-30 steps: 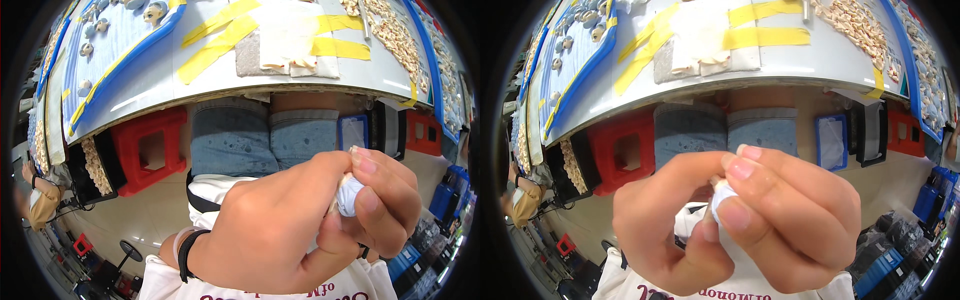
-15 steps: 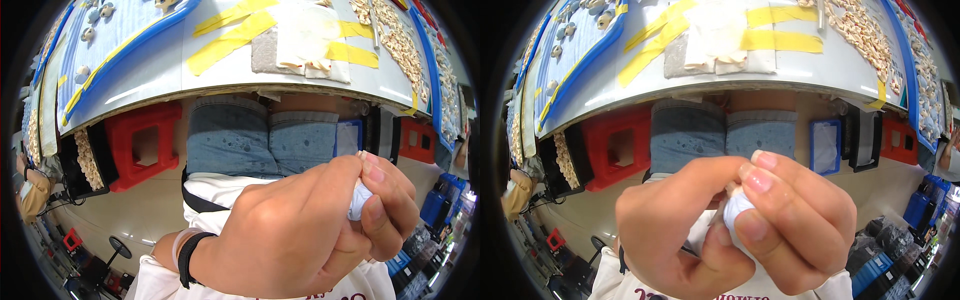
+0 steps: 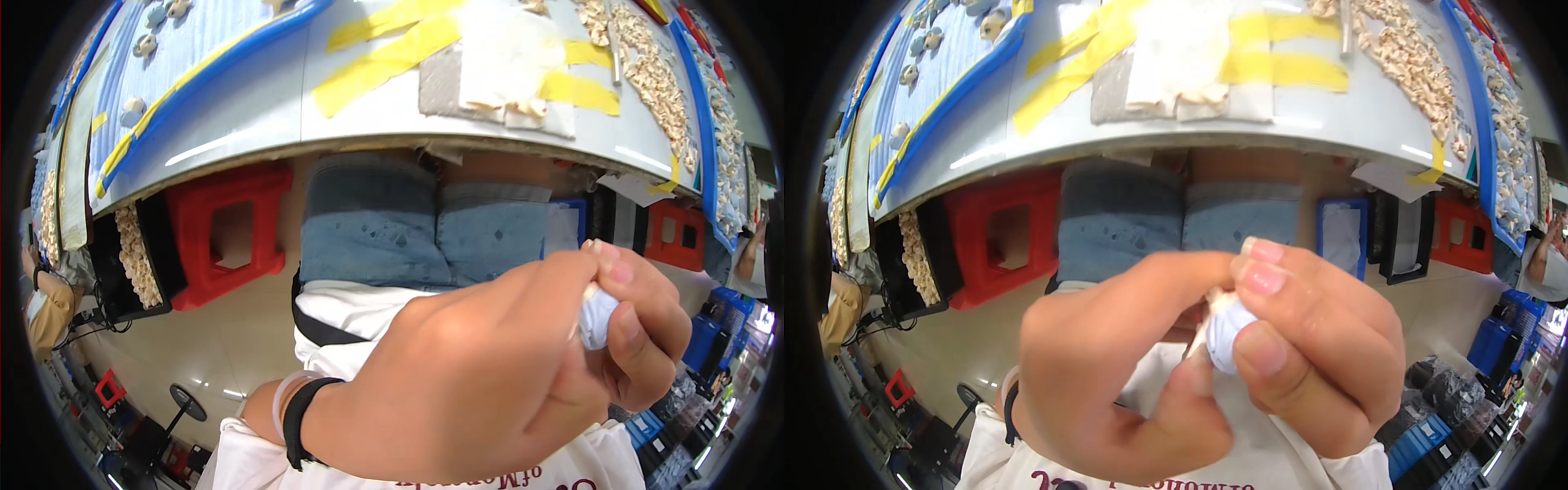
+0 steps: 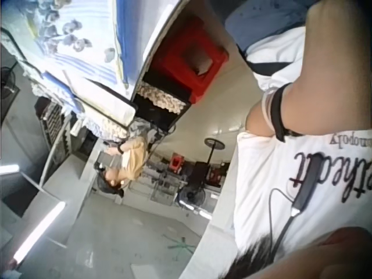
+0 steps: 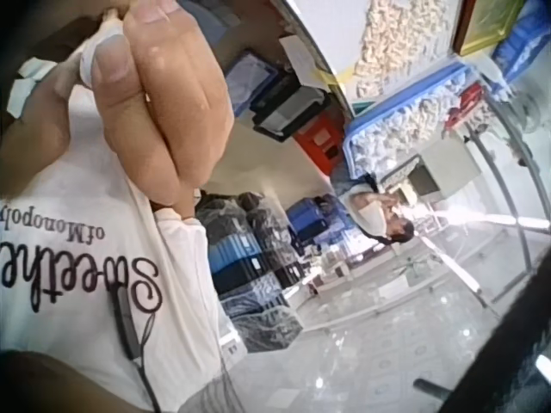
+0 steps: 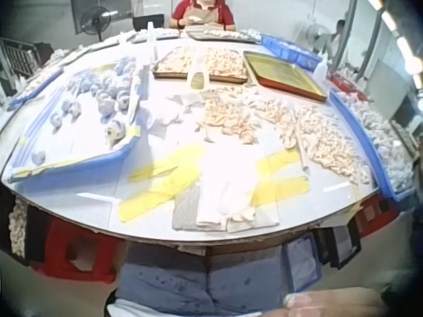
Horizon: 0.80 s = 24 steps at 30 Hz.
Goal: The person assembles miniature figurines by hand, attaching small horn-like pieces to the heads of small dolls. They use a small bottle to apply adhesive and a pair of pliers to trim excess material from the attached pieces. The completed figurines are placed into a blue tray.
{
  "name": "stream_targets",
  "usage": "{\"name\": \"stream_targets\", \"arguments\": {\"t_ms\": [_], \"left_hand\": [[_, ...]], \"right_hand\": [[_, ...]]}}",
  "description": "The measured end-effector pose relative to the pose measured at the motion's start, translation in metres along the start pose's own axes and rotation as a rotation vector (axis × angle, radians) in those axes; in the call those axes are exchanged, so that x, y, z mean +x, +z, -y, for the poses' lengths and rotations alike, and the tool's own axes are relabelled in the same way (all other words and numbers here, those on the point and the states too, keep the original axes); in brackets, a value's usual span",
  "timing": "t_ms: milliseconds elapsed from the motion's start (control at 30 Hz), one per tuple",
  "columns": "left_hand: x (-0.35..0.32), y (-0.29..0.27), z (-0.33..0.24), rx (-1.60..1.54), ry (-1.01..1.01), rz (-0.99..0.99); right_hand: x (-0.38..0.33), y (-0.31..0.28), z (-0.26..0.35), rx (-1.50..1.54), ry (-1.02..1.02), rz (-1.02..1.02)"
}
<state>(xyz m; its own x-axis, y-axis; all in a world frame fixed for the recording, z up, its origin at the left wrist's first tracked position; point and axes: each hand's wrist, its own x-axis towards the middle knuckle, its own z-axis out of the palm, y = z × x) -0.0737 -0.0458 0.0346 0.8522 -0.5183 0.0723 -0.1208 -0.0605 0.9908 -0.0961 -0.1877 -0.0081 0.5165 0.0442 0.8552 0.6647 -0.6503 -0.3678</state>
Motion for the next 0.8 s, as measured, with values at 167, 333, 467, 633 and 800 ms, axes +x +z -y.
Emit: {"name": "stream_targets", "arguments": {"t_ms": [167,333,467,633,800], "left_hand": [[0.008,-0.025,0.003,-0.277,-0.146,0.357],[0.01,-0.019,-0.002,-0.304,-0.227,0.281],[0.01,-0.015,0.003,-0.447,-0.307,0.267],[0.008,-0.008,0.002,-0.703,-0.392,0.21],[0.017,-0.005,0.006,-0.671,-0.26,0.125]], "right_hand": [[0.009,-0.017,-0.006,0.22,0.191,0.081],[0.022,-0.024,-0.007,0.269,0.22,0.157],[0.028,-0.028,-0.009,0.26,0.236,0.205],[0.028,-0.033,-0.003,0.204,0.263,0.227],[0.045,-0.046,-0.002,0.16,0.306,0.358]]}}
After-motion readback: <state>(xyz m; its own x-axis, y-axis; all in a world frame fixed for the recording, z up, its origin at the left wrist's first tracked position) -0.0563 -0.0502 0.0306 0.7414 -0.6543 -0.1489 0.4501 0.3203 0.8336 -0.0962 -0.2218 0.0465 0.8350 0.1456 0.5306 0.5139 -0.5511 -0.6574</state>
